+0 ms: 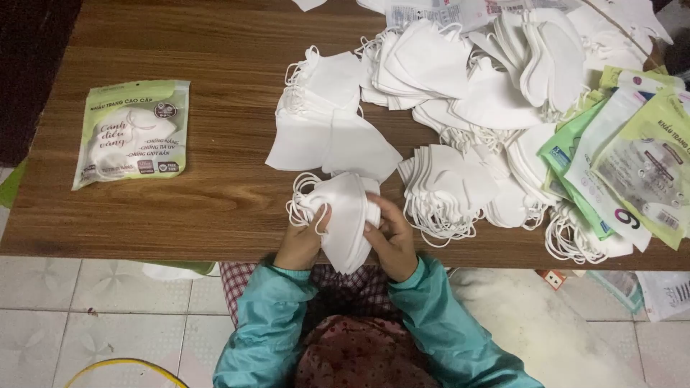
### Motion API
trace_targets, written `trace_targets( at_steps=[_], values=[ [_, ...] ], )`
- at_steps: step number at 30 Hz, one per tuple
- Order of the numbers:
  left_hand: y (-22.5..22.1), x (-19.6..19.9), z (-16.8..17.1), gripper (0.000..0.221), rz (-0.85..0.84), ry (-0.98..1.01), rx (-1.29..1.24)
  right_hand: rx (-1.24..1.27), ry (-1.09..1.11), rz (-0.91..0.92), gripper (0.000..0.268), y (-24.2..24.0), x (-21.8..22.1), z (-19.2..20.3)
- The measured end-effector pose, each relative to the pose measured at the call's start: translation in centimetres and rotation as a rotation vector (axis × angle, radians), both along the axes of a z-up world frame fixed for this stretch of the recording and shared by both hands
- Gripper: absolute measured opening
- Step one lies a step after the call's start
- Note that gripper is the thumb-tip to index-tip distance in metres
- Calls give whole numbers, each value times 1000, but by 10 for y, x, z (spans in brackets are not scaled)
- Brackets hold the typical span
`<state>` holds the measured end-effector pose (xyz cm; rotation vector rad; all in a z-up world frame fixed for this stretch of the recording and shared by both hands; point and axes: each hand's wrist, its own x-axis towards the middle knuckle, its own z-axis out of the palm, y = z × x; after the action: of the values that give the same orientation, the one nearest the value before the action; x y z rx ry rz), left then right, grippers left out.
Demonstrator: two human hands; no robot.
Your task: Manually picking up individual face masks, inspecting them, and placing them into plastic packaging bags.
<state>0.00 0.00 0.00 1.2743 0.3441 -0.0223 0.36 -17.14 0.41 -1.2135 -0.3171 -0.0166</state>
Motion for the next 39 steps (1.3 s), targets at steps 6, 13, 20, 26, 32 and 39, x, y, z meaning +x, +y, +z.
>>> trace_targets(
  at_steps=[6, 13, 20, 26, 32, 39],
  values=[
    [4, 0, -34, 41, -8, -17, 49, -102, -124, -57, 60, -1, -1, 6],
    [4, -1, -48, 48, -25, -4, 55, -184, -159, -66, 25, -4, 3, -6],
    [1, -2, -50, 45, 39, -20, -5, -152, -156, -51, 30, -3, 3, -5],
    [6, -1, -45, 41, 13, 8, 77, -124, -81, -39, 33, -3, 1, -1],
    [-4, -1, -11, 39, 51, 34, 33, -91, -97, -48, 50, 2, -2, 5],
    [-3, -3, 0, 38, 19, 36, 76, -161, -169, -43, 38, -4, 3, -5]
  ],
)
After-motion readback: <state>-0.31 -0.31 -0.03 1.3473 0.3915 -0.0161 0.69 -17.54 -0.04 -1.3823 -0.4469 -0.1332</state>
